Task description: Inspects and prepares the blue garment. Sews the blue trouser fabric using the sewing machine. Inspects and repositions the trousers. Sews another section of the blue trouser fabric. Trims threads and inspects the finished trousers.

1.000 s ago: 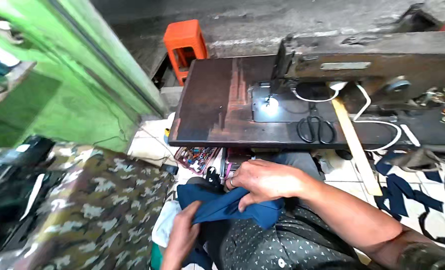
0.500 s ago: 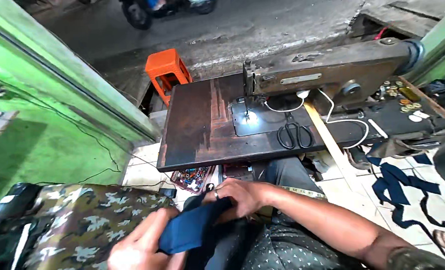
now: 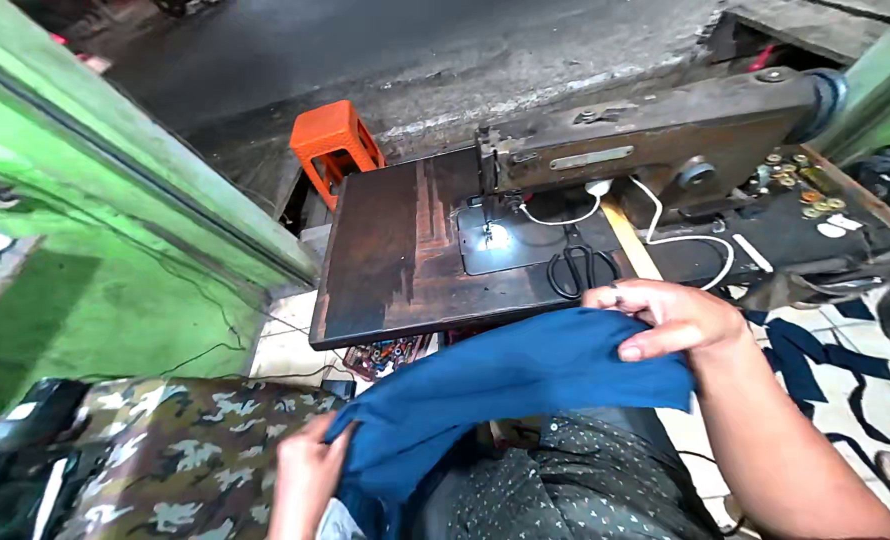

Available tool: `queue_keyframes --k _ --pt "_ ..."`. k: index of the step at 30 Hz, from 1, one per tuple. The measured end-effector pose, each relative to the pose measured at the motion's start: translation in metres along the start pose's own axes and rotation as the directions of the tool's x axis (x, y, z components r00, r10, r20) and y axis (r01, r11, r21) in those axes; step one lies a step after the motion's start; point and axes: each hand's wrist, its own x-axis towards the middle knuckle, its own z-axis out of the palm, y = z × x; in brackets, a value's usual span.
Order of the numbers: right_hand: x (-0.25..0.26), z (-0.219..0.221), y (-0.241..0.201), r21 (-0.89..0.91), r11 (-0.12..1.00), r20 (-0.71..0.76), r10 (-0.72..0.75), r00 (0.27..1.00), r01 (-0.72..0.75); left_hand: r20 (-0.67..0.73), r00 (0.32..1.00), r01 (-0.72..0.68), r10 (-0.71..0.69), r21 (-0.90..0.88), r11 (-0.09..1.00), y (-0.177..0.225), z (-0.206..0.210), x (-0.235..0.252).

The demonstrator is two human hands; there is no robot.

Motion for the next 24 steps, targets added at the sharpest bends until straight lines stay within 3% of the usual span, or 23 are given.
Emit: queue_keyframes --k 1,3,5,7,10,13,17,19,21,24 --pt "0.001 0.001 0.001 -0.003 0.999 0.009 0.051 0.999 -0.051 0.149 0.988 0.055 -0.048 -0.041 0.998 -0.008 0.028 -0.001" --pt "0.011 0.012 0.013 0.057 0.985 0.016 0.161 0.987 -0.162 0.35 0.935 -0.011 0.055 -0.126 0.992 -0.01 0.071 0.002" --pt "0.027 0.028 0.026 0.173 0.957 0.02 0.231 0.973 -0.231 0.332 0.912 -0.135 0.242 -0.313 0.94 0.024 0.094 0.013" --pt "0.044 0.045 0.032 0.3 0.919 0.023 0.262 0.965 -0.257 0.243 0.897 -0.184 0.37 -0.556 0.811 0.072 0.105 0.022" --pt "0.062 0.05 0.033 0.383 0.892 0.046 0.243 0.969 -0.242 0.132 0.905 -0.221 0.405 -0.668 0.711 0.096 0.103 0.034" --pt "0.053 0.032 0.031 0.083 0.944 0.128 0.306 0.943 -0.318 0.184 0.909 -0.237 0.374 -0.508 0.828 0.069 0.07 0.046" --pt "0.045 0.02 0.045 -0.31 0.85 0.166 0.49 0.856 -0.426 0.104 0.947 -0.298 0.305 -0.08 0.951 0.022 0.026 0.057" --pt "0.054 0.016 0.051 -0.367 0.812 0.062 0.508 0.859 -0.453 0.035 0.963 -0.27 0.268 0.085 0.959 0.008 0.007 0.071" --pt "0.07 0.009 0.057 -0.397 0.752 -0.216 0.481 0.85 -0.526 0.004 0.972 -0.234 0.236 0.146 0.961 -0.006 -0.002 0.093" --pt "0.1 -0.002 0.086 -0.46 0.592 -0.624 0.315 0.715 -0.662 0.173 0.981 -0.109 0.09 0.103 0.989 -0.031 0.001 0.131"
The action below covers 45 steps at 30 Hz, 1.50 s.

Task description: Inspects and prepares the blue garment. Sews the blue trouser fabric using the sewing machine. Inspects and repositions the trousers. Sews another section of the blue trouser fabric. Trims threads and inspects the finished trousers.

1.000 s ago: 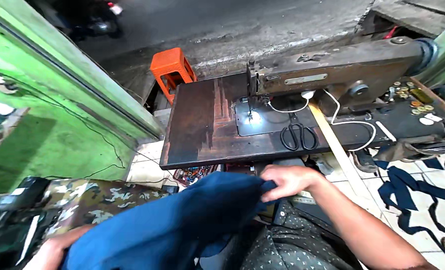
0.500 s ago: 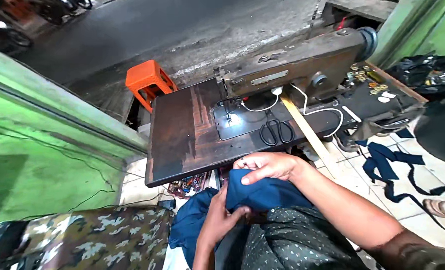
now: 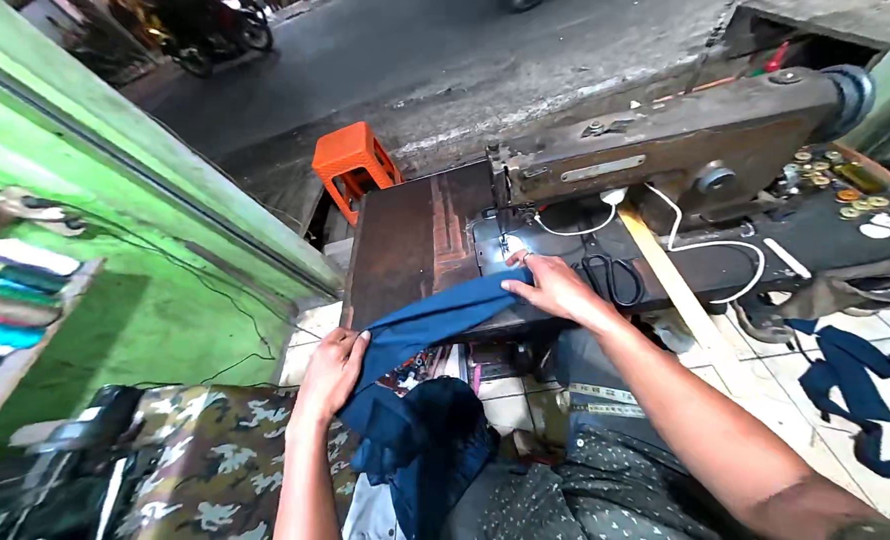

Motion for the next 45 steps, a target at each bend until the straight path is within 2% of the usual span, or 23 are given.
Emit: queue_keyframes --k 2,3,6,8,10,12,13,14,16,19,20,22,25,27,30,33,36,39,42,43,45 --pt "0.014 0.014 0.005 0.045 0.996 -0.057 0.074 0.996 -0.072 0.184 0.978 0.09 -0.092 0.022 0.996 -0.013 0.009 0.023" --pt "0.017 0.021 0.006 0.077 0.991 -0.049 0.114 0.992 -0.11 0.216 0.971 0.094 -0.1 0.037 0.995 -0.018 0.015 0.032" --pt "0.017 0.038 0.009 0.069 0.973 -0.068 0.225 0.972 -0.22 0.177 0.984 0.023 -0.029 0.032 0.999 -0.02 0.029 0.046" --pt "0.014 0.043 0.009 0.131 0.961 -0.097 0.258 0.961 -0.245 0.122 0.991 -0.049 0.047 0.017 0.999 -0.014 0.036 0.049" --pt "0.006 0.045 0.01 0.361 0.911 -0.059 0.234 0.97 -0.198 0.047 0.994 -0.097 0.102 -0.102 0.99 -0.006 0.037 0.047" --pt "-0.005 0.04 0.009 0.652 0.743 0.035 0.172 0.984 -0.153 0.03 0.999 -0.022 0.031 -0.264 0.964 -0.002 0.023 0.047" --pt "-0.009 0.036 0.011 0.661 0.732 0.067 0.16 0.985 -0.164 0.038 0.999 0.021 -0.011 -0.288 0.957 -0.005 0.015 0.05" --pt "-0.012 0.032 0.013 0.576 0.795 0.088 0.171 0.981 -0.19 0.064 0.997 0.054 -0.039 -0.263 0.963 -0.011 0.009 0.055" --pt "-0.016 0.032 0.016 0.301 0.927 0.12 0.198 0.973 -0.226 0.173 0.983 0.081 -0.063 -0.099 0.992 -0.017 0.009 0.068" --pt "-0.013 0.044 0.011 0.012 0.976 0.111 0.213 0.971 -0.216 0.249 0.952 0.137 -0.178 0.177 0.975 0.0 0.027 0.089" --pt "-0.013 0.046 0.01 -0.021 0.98 0.091 0.2 0.975 -0.199 0.214 0.965 0.111 -0.152 0.192 0.975 0.011 0.033 0.091" --pt "-0.014 0.051 0.014 -0.005 0.987 0.022 0.161 0.987 -0.161 0.107 0.994 -0.039 0.026 0.123 0.992 0.035 0.045 0.087" --pt "-0.012 0.054 0.023 0.082 0.988 -0.048 0.136 0.99 -0.132 -0.024 0.95 -0.311 0.311 0.009 0.95 0.071 0.072 0.068" --pt "-0.007 0.051 0.024 0.122 0.983 -0.05 0.145 0.988 -0.138 -0.061 0.921 -0.385 0.384 0.005 0.923 0.091 0.092 0.055" --pt "-0.005 0.046 0.02 0.31 0.928 -0.031 0.227 0.973 -0.206 -0.075 0.926 -0.37 0.369 0.003 0.929 0.1 0.119 0.045" --pt "-0.003 0.039 0.01 0.621 0.731 0.063 0.313 0.948 -0.283 -0.162 0.932 -0.339 0.323 -0.087 0.937 0.1 0.127 0.045" --pt "-0.005 0.04 0.008 0.819 0.527 0.119 0.23 0.966 -0.227 -0.138 0.955 -0.289 0.262 -0.244 0.926 0.106 0.123 0.05" --pt "-0.008 0.047 0.002 0.911 0.379 0.125 0.118 0.985 -0.161 -0.208 0.933 -0.352 0.293 -0.37 0.86 0.106 0.12 0.053" --pt "-0.008 0.048 -0.007 0.925 0.359 0.081 0.129 0.988 -0.122 -0.379 0.881 -0.421 0.284 -0.35 0.837 0.102 0.109 0.045" --pt "-0.009 0.047 -0.008 0.914 0.392 0.049 0.149 0.988 -0.105 -0.433 0.861 -0.427 0.268 -0.328 0.843 0.1 0.101 0.04" --pt "-0.01 0.041 -0.009 0.841 0.537 -0.015 0.161 0.987 -0.075 -0.524 0.823 -0.412 0.22 -0.283 0.866 0.098 0.079 0.029"
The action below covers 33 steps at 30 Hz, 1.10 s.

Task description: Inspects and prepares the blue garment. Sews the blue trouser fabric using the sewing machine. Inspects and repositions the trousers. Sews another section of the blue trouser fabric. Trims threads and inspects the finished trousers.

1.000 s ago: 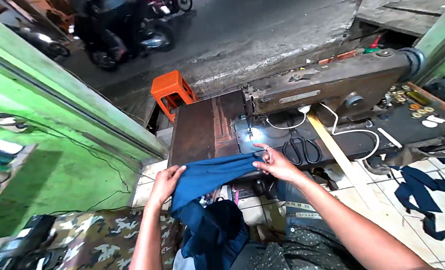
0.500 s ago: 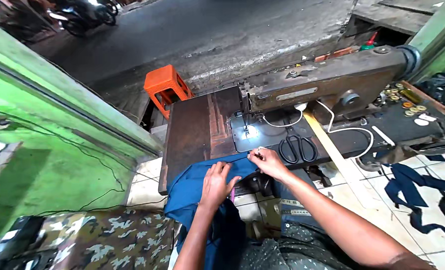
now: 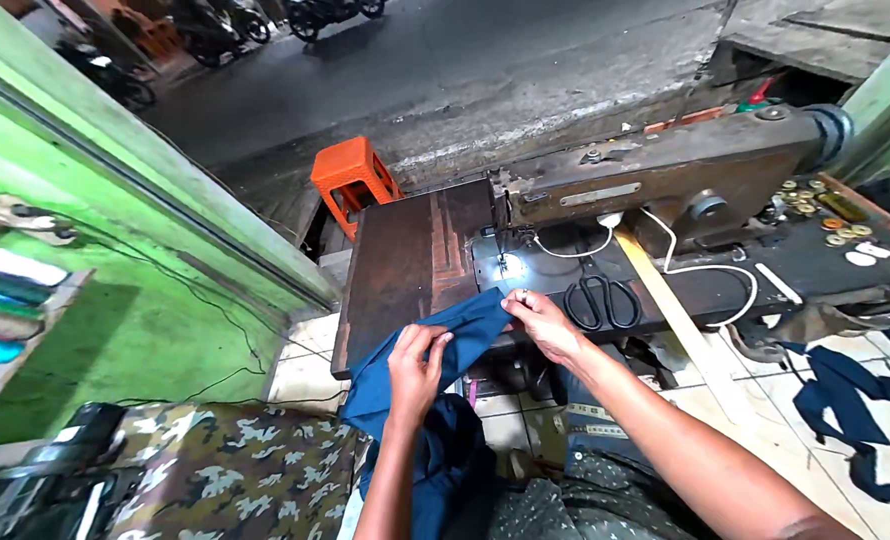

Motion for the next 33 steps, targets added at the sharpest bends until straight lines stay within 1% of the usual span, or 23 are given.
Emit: queue_keyframes --k 2,3,5,7,9,11,13,14,15,17,18,19,20,21,22,23,24,25,27,29,30,31,33 --pt "-0.004 -0.004 -0.006 -0.247 0.968 0.037 -0.041 0.998 0.049 -0.072 0.997 0.0 0.004 0.054 0.999 0.01 -0.022 0.002" --pt "-0.007 -0.005 -0.01 -0.401 0.913 0.089 -0.043 0.995 0.076 -0.075 0.997 -0.013 0.018 0.074 0.997 0.013 -0.03 0.001" --pt "-0.012 -0.001 -0.018 -0.654 0.742 0.224 0.001 0.975 0.15 -0.034 0.997 -0.069 0.073 0.112 0.991 0.017 -0.038 -0.003" --pt "-0.017 0.009 -0.028 -0.763 0.6 0.318 0.023 0.948 0.241 0.022 0.992 -0.127 0.126 0.125 0.984 0.019 -0.039 -0.008" --pt "-0.016 0.017 -0.029 -0.757 0.54 0.394 -0.074 0.916 0.368 0.051 0.986 -0.162 0.157 0.112 0.98 0.019 -0.037 -0.013" --pt "-0.009 0.019 -0.026 -0.658 0.526 0.535 -0.176 0.826 0.538 0.04 0.985 -0.173 0.17 0.111 0.979 0.023 -0.037 -0.015" --pt "-0.005 0.023 -0.025 -0.535 0.565 0.679 -0.156 0.718 0.628 0.006 0.985 -0.17 0.171 0.115 0.979 0.029 -0.038 -0.014" --pt "-0.006 0.027 -0.026 -0.493 0.591 0.726 -0.125 0.676 0.639 -0.007 0.985 -0.169 0.171 0.118 0.979 0.03 -0.04 -0.013" --pt "-0.01 0.032 -0.028 -0.475 0.613 0.748 -0.098 0.657 0.632 -0.022 0.985 -0.17 0.174 0.117 0.978 0.031 -0.04 -0.011" --pt "-0.017 0.041 -0.028 -0.488 0.609 0.732 -0.104 0.674 0.625 -0.054 0.98 -0.183 0.189 0.102 0.978 0.03 -0.041 -0.01" --pt "-0.019 0.044 -0.025 -0.504 0.588 0.698 -0.155 0.699 0.633 -0.072 0.977 -0.197 0.203 0.086 0.977 0.03 -0.04 -0.01" --pt "-0.018 0.046 -0.02 -0.524 0.567 0.633 -0.24 0.736 0.636 -0.083 0.972 -0.214 0.22 0.07 0.974 0.03 -0.04 -0.011" --pt "-0.015 0.047 -0.015 -0.554 0.534 0.525 -0.371 0.766 0.639 -0.087 0.967 -0.234 0.238 0.052 0.971 0.031 -0.04 -0.013" --pt "-0.011 0.048 -0.011 -0.59 0.516 0.381 -0.499 0.778 0.621 -0.085 0.963 -0.252 0.254 0.04 0.967 0.032 -0.04 -0.015" --pt "-0.008 0.048 -0.012 -0.626 0.527 0.243 -0.568 0.786 0.575 -0.079 0.96 -0.267 0.269 0.036 0.963 0.032 -0.039 -0.018" --pt "-0.005 0.046 -0.015 -0.641 0.556 0.13 -0.6 0.789 0.529 -0.057 0.96 -0.271 0.273 0.046 0.961 0.032 -0.039 -0.021" --pt "-0.004 0.043 -0.019 -0.635 0.586 0.06 -0.612 0.789 0.503 -0.025 0.967 -0.253 0.255 0.079 0.964 0.029 -0.041 -0.024" --pt "-0.001 0.038 -0.022 -0.63 0.585 0.048 -0.627 0.777 0.511 0.007 0.979 -0.203 0.204 0.123 0.971 0.024 -0.044 -0.024" --pt "0.002 0.028 -0.026 -0.624 0.555 0.098 -0.643 0.76 0.55 0.102 0.995 -0.04 0.022 0.184 0.982 0.003 -0.052 -0.024" --pt "0.0 0.017 -0.03 -0.634 0.56 0.132 -0.601 0.788 0.533 0.223 0.96 0.113 -0.168 0.241 0.964 -0.031 -0.055 -0.03" --pt "0.0 0.012 -0.03 -0.645 0.566 0.123 -0.586 0.801 0.513 0.273 0.934 0.153 -0.229 0.273 0.95 -0.048 -0.052 -0.038" --pt "-0.001 0.008 -0.031 -0.655 0.569 0.104 -0.583 0.805 0.497 0.3 0.921 0.154 -0.247 0.303 0.94 -0.061 -0.047 -0.048" --pt "-0.003 -0.001 -0.034 -0.671 0.553 0.087 -0.602 0.794 0.493 0.28 0.948 0.058 -0.151 0.314 0.948 -0.075 -0.035 -0.063"
